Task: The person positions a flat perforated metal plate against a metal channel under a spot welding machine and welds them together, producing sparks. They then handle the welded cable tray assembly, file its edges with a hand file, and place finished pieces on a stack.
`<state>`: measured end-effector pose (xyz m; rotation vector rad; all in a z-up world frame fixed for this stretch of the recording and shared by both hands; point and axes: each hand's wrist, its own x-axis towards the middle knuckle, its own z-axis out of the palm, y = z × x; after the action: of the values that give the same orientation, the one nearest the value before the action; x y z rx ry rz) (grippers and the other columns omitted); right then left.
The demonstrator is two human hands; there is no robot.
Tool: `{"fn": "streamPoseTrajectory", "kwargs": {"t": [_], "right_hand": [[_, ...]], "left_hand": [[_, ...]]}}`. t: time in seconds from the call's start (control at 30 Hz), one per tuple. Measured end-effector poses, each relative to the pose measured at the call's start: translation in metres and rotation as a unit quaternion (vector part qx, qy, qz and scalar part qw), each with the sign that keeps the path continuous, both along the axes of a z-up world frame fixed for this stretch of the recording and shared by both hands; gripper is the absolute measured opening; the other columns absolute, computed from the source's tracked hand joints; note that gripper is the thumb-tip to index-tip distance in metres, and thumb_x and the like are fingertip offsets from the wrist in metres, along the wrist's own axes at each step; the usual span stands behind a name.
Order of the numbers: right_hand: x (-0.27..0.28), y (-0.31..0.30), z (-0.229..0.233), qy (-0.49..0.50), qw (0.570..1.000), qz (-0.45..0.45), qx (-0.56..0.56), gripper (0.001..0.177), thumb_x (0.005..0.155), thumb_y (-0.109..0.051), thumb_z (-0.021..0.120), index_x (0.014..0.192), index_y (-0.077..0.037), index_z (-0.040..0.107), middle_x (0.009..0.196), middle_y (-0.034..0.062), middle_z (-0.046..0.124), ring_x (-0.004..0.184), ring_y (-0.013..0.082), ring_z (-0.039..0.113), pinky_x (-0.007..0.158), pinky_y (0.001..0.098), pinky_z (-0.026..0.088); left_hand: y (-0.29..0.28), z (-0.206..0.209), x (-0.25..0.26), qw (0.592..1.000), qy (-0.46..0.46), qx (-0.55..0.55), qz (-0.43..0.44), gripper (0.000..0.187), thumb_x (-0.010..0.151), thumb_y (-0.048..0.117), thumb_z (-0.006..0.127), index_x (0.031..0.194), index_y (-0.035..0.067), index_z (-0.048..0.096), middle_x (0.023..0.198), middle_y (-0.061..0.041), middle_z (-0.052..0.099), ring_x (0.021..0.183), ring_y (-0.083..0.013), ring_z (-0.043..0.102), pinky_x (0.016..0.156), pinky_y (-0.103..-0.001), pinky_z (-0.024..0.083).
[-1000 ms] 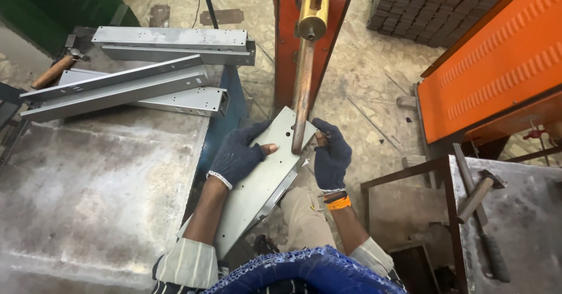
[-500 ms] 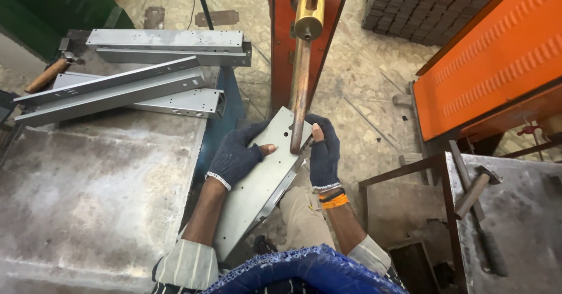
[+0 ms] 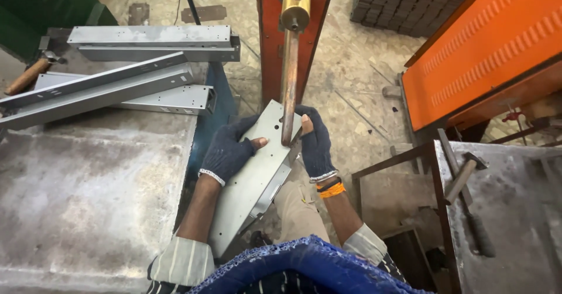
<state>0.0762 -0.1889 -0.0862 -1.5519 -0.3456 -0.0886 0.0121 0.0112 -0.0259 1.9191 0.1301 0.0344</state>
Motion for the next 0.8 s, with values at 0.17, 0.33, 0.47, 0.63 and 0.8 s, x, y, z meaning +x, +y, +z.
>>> {"fn": "streamPoseTrajectory", "kwargs": {"t": [0.17,0.33,0.47,0.63,0.8], "right_hand": [[0.003,0.001,-0.006,0.021,1.0,-0.005,0.008,0.039,0.11,-0.031,0.043,0.123,-0.001,0.065,0.107,0.0035,0.069,0.099,0.0098,0.06,0.088,0.0264,0.048],[-0.002,0.003,-0.001,-0.003,1.0,-0.007,0.022,0.04,0.111,-0.032,0.044,0.122,0.0,0.065,0.109,0.004,0.069,0.102,0.0108,0.061,0.092,0.0271,0.049],[-0.006,-0.003,0.009,0.015,0.999,0.029,0.035,0.043,0.111,-0.033,0.044,0.128,0.001,0.064,0.117,0.0062,0.069,0.11,0.0132,0.061,0.1,0.0295,0.046],[-0.004,-0.013,0.003,0.002,0.996,0.077,0.038,0.044,0.109,-0.032,0.048,0.138,0.001,0.058,0.132,0.0076,0.064,0.127,0.015,0.055,0.113,0.0316,0.038],[-0.003,-0.015,0.001,0.017,0.995,0.085,0.052,0.043,0.109,-0.029,0.05,0.139,0.001,0.059,0.134,0.0082,0.065,0.128,0.0155,0.055,0.115,0.0322,0.038]], "left_hand": [[0.0,-0.003,0.001,0.999,-0.029,0.03,0.009,0.057,0.078,0.024,0.081,0.13,0.004,0.068,0.115,-0.017,0.077,0.103,-0.0202,0.075,0.092,-0.033,0.055],[-0.001,-0.001,0.0,1.0,-0.007,0.017,0.017,0.057,0.077,0.025,0.081,0.13,0.005,0.069,0.114,-0.016,0.078,0.099,-0.0206,0.076,0.088,-0.033,0.056],[-0.001,0.002,0.0,0.999,-0.002,0.035,0.017,0.058,0.077,0.026,0.082,0.129,0.005,0.068,0.113,-0.017,0.078,0.098,-0.0201,0.076,0.088,-0.033,0.056],[-0.001,0.003,0.001,0.999,0.005,0.035,0.022,0.059,0.076,0.027,0.082,0.129,0.004,0.068,0.112,-0.016,0.078,0.095,-0.0191,0.076,0.086,-0.032,0.057],[0.0,-0.004,0.003,0.999,0.01,0.031,0.019,0.06,0.077,0.028,0.082,0.13,0.004,0.067,0.11,-0.016,0.078,0.091,-0.0177,0.076,0.083,-0.032,0.057]]}}
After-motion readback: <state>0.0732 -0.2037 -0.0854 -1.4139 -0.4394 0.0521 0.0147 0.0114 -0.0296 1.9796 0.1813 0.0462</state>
